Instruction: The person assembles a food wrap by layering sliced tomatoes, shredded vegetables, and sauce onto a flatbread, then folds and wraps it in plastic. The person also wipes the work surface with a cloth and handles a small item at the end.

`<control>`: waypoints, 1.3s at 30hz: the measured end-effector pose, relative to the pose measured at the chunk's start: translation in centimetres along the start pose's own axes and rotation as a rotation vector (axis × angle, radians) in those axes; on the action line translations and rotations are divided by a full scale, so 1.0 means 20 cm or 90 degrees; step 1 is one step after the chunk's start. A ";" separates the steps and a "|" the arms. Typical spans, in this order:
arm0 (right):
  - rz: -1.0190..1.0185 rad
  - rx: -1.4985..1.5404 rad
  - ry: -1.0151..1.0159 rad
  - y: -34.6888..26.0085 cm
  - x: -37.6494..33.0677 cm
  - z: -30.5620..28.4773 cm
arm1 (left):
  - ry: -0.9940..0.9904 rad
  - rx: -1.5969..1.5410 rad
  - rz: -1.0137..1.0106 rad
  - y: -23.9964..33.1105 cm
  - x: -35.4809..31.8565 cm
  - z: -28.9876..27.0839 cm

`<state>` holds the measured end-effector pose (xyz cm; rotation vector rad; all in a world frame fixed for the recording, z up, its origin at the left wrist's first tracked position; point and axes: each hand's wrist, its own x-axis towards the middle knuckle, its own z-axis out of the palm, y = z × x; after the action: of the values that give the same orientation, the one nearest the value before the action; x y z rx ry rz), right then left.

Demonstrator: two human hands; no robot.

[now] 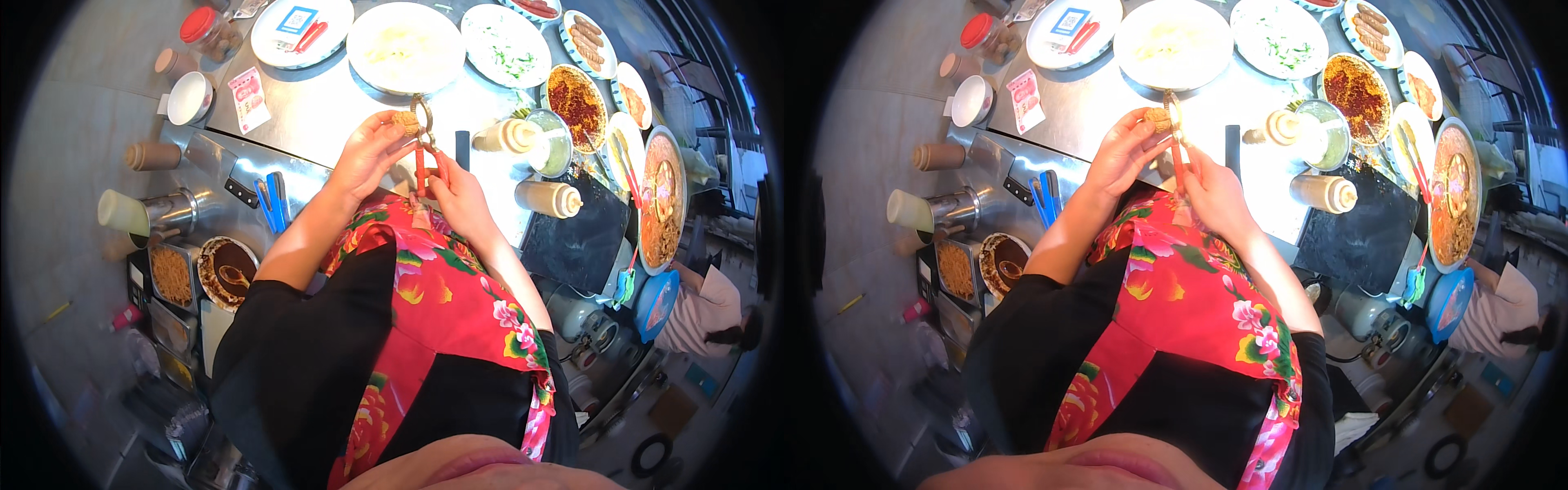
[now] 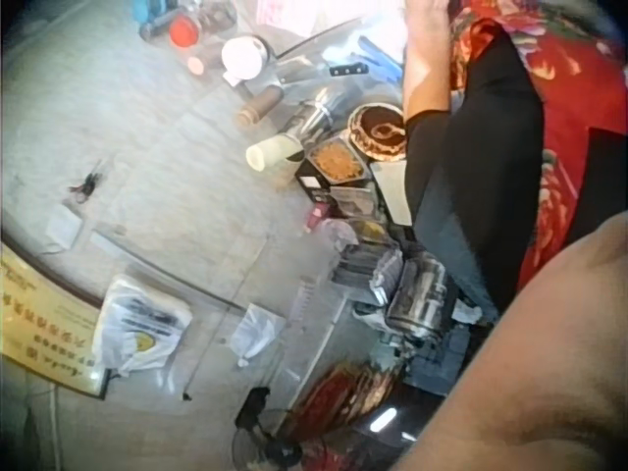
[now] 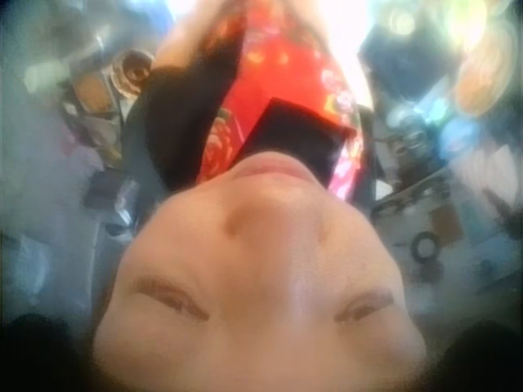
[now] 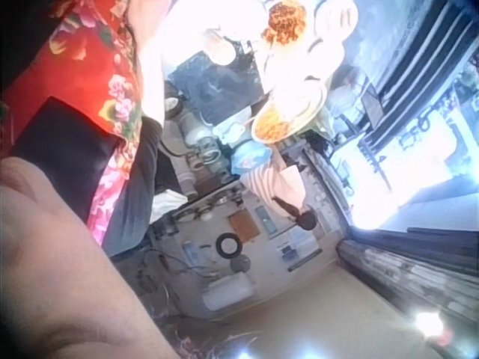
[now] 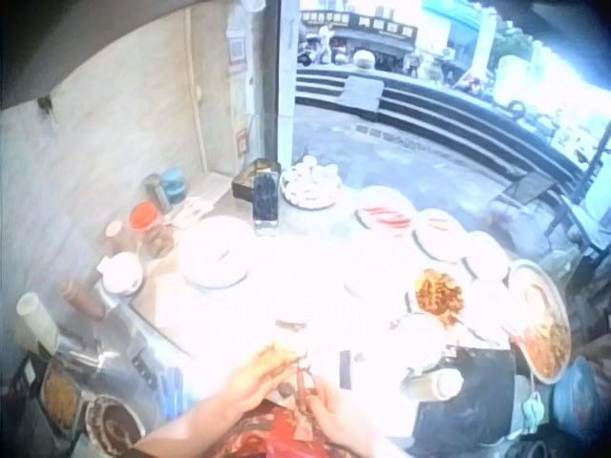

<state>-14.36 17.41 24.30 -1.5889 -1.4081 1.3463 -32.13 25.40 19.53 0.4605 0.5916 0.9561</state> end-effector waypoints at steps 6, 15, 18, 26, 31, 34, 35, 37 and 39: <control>-0.075 -0.205 0.047 -0.06 0.00 0.03 | 0.034 0.120 0.128 -0.02 -0.01 0.05; -0.090 -0.271 0.047 -0.02 0.02 0.06 | 0.085 0.149 0.196 -0.03 -0.01 0.07; -0.087 -0.238 0.031 0.01 0.03 0.06 | 0.104 0.180 0.186 -0.04 -0.01 0.07; -0.106 -0.209 0.000 0.10 0.05 0.05 | 0.147 0.169 0.150 -0.09 0.01 0.00; -0.066 -0.265 0.012 0.20 0.08 0.08 | 0.091 0.229 0.133 -0.13 0.01 -0.06; -0.078 -0.325 0.046 0.23 0.09 0.09 | 0.063 0.235 0.150 -0.14 0.01 -0.07; -0.071 -0.252 0.029 0.23 0.10 0.10 | 0.094 0.240 0.120 -0.14 0.01 -0.07; -0.079 -0.170 0.013 0.23 0.10 0.09 | 0.085 0.228 0.120 -0.16 0.02 -0.08; -0.050 -0.144 -0.034 0.22 0.10 0.08 | 0.077 0.222 0.113 -0.17 0.03 -0.09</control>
<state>-14.59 17.97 19.19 -1.6303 -1.6871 1.2276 -30.87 24.40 15.93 0.7795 0.8441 1.0590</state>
